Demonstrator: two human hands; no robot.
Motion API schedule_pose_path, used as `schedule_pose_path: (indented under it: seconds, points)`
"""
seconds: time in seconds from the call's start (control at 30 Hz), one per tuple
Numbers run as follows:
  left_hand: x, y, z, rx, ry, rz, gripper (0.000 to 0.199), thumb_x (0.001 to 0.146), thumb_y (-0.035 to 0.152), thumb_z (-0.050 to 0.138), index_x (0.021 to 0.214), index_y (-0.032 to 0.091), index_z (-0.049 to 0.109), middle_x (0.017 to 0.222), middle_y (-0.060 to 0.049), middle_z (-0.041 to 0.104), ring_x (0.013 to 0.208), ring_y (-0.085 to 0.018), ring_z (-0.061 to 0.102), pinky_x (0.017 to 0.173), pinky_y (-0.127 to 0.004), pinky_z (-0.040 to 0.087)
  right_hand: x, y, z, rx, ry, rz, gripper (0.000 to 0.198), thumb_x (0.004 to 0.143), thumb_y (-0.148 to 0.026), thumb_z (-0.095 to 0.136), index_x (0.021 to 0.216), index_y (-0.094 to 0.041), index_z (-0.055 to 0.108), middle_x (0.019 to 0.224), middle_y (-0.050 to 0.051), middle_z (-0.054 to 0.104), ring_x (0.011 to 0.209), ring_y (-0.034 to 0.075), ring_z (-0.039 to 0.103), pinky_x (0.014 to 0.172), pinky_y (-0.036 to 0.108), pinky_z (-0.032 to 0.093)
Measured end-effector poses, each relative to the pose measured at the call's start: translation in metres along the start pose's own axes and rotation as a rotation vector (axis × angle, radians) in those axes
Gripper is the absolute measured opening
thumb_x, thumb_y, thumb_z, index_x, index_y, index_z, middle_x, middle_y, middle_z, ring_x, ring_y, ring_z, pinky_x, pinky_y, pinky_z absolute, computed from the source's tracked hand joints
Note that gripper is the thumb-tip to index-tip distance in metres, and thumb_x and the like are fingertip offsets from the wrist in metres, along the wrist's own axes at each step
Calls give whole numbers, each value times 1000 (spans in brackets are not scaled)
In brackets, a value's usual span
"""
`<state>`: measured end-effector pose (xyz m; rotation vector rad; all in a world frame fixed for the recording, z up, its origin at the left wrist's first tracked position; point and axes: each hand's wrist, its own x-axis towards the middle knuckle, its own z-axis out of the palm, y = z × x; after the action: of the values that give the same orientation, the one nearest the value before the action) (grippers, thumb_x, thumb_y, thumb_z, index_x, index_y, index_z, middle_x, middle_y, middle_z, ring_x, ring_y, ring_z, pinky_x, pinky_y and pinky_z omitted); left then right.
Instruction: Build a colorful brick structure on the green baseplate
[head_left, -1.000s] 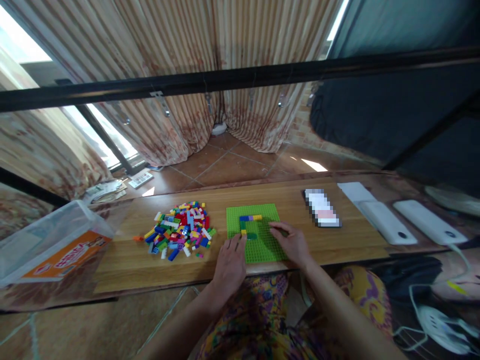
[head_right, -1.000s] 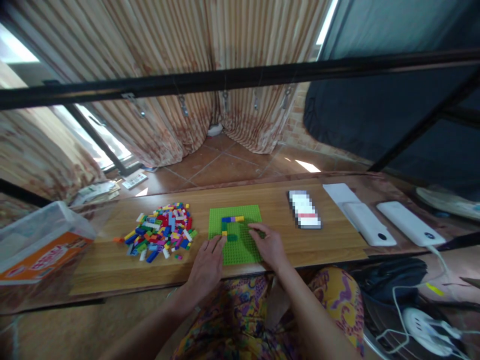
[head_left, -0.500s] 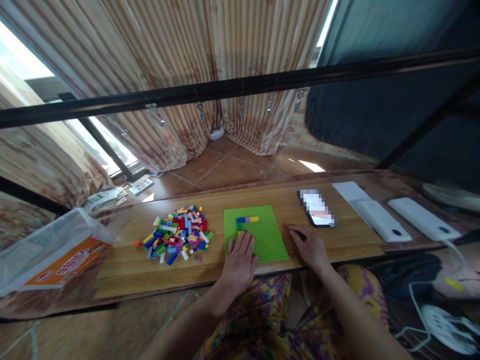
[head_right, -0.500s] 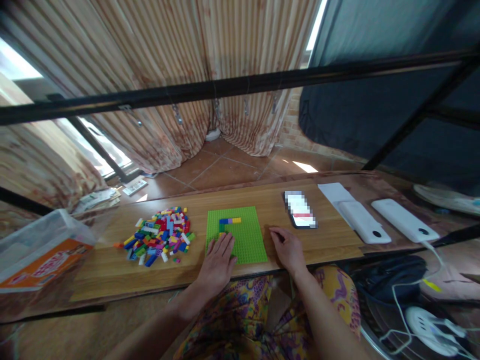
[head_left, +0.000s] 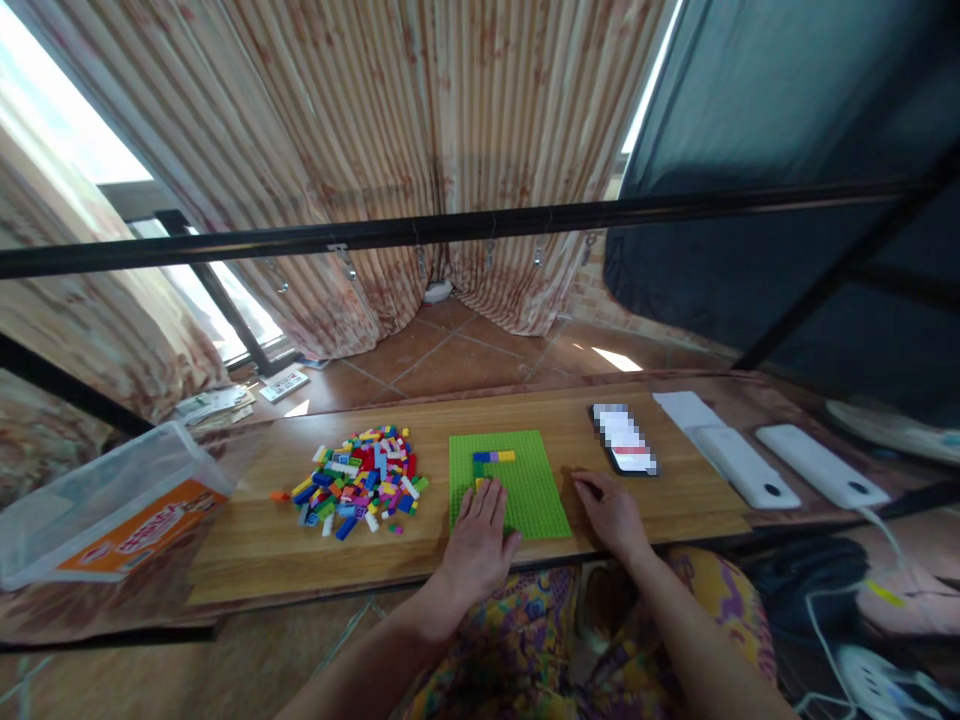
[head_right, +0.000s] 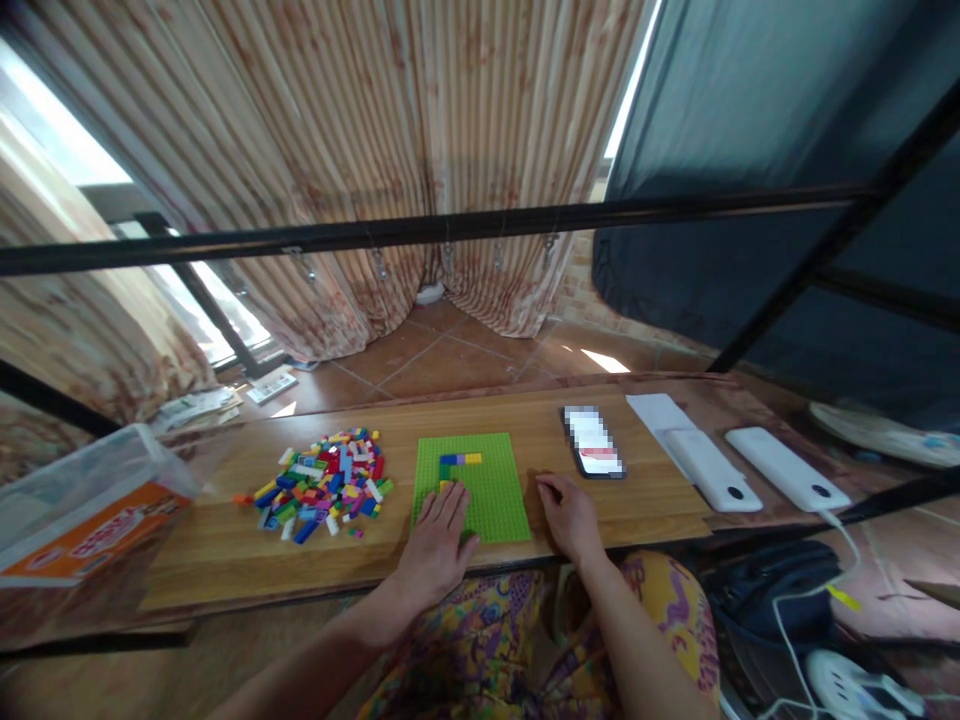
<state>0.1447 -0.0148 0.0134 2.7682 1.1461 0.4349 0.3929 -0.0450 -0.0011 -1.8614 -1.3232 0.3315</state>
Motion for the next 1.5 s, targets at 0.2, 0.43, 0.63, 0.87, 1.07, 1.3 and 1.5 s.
schedule_pose_path:
  seconds: [0.2, 0.43, 0.63, 0.87, 1.07, 1.3, 1.5]
  points:
    - [-2, -4, 6, 17, -3, 8, 64, 92, 41, 49, 145, 8, 38, 152, -16, 41, 142, -32, 35, 114, -50, 34, 18, -2, -1, -36, -74, -22, 24, 83, -33, 53, 82, -21, 74, 87, 7, 76, 82, 23, 70, 77, 36, 53]
    - [-4, -2, 4, -7, -26, -1, 65, 90, 37, 50, 147, 9, 36, 153, -15, 40, 144, -31, 32, 116, -51, 30, 69, -33, 28, -2, -221, -140, 28, 90, -32, 48, 102, -23, 71, 98, 7, 75, 85, 21, 69, 79, 33, 51]
    - [-3, 2, -4, -46, -90, -35, 67, 88, 34, 53, 148, 12, 34, 155, -12, 36, 146, -29, 26, 118, -51, 28, 90, -59, 68, 80, -397, -326, 28, 94, -33, 47, 95, -23, 73, 92, 5, 72, 87, 18, 66, 81, 31, 49]
    - [-2, 6, -9, -118, -144, -71, 67, 88, 41, 52, 147, 11, 36, 156, -11, 35, 147, -29, 24, 120, -51, 20, 80, -48, 85, -11, -331, -413, 28, 91, -39, 52, 88, -24, 75, 89, 6, 70, 88, 21, 62, 84, 36, 46]
    - [-3, 4, -1, -159, -79, -65, 66, 93, 48, 43, 147, 11, 37, 155, -14, 36, 147, -29, 26, 121, -52, 15, 66, -53, 83, 57, -260, -348, 30, 89, -38, 50, 88, -20, 74, 94, 9, 71, 92, 23, 63, 89, 39, 47]
    - [-3, 7, -6, -158, -16, -73, 63, 91, 48, 48, 145, 16, 41, 151, -12, 43, 143, -28, 33, 119, -55, 22, 39, -60, 55, 40, -138, -250, 36, 89, -40, 45, 101, -19, 71, 105, 12, 71, 100, 25, 64, 92, 43, 48]
    - [20, -10, -15, -201, 86, -152, 50, 92, 33, 47, 140, 18, 46, 147, -13, 48, 134, -27, 46, 115, -55, 32, 39, -60, 51, -53, -104, -166, 31, 88, -33, 48, 98, -16, 72, 100, 13, 72, 95, 26, 66, 87, 43, 50]
